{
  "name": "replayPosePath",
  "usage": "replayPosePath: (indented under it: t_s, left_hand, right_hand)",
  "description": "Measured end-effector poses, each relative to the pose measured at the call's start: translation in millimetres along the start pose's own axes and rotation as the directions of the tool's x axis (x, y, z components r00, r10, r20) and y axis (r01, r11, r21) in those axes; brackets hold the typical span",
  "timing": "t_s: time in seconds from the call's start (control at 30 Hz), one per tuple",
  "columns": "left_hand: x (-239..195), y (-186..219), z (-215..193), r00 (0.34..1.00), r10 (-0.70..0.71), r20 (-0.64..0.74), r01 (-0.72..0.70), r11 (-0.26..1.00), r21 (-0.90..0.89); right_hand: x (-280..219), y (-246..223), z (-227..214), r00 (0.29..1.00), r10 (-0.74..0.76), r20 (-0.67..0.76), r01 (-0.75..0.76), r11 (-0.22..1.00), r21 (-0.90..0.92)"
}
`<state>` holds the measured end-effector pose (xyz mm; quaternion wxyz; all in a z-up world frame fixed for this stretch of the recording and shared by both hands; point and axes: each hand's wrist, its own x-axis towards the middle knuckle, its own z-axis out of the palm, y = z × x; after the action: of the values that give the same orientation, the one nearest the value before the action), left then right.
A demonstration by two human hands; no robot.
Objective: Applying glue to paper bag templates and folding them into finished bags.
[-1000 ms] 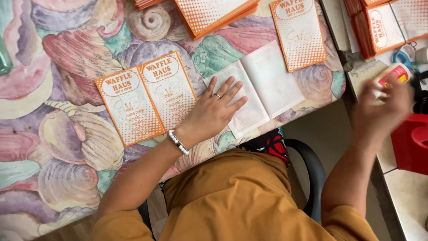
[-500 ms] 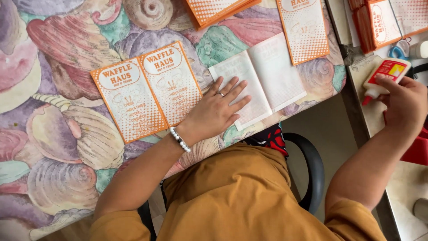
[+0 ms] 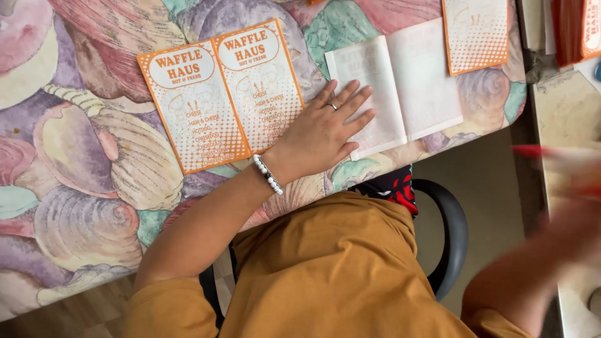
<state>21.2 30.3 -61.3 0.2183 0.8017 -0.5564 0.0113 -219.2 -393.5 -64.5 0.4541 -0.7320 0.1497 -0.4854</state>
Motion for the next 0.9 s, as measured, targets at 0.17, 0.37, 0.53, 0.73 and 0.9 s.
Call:
replayPosePath:
  t_s: [0.17, 0.37, 0.53, 0.73, 0.9]
  left_hand:
    - [-1, 0, 1, 1.000, 0.005, 0.008, -0.005, 1.000, 0.005]
    - [-2, -2, 0, 1.000, 0.004, 0.011, -0.003, 0.999, -0.038]
    - [-2, -3, 3, 1.000, 0.001, 0.024, -0.001, 1.000, -0.021]
    - [-1, -2, 5, 1.000, 0.002, 0.024, -0.002, 1.000, 0.011]
    - [-1, -1, 2, 1.000, 0.003, 0.018, -0.003, 1.000, -0.018]
  right_hand:
    - [-118, -55, 115, 0.998, 0.041, 0.043, -0.036, 0.994, -0.104]
    - [-124, -118, 191, 0.946, 0.193, 0.260, -0.129, 0.961, -0.243]
    - [-127, -115, 192, 0.938, 0.073, 0.339, 0.005, 0.975, -0.224]
    - [-141, -74, 172, 0.956, -0.115, 0.269, 0.140, 0.987, -0.078]
    - [-134, -117, 198, 0.928, -0.071, 0.366, 0.110, 0.990, -0.087]
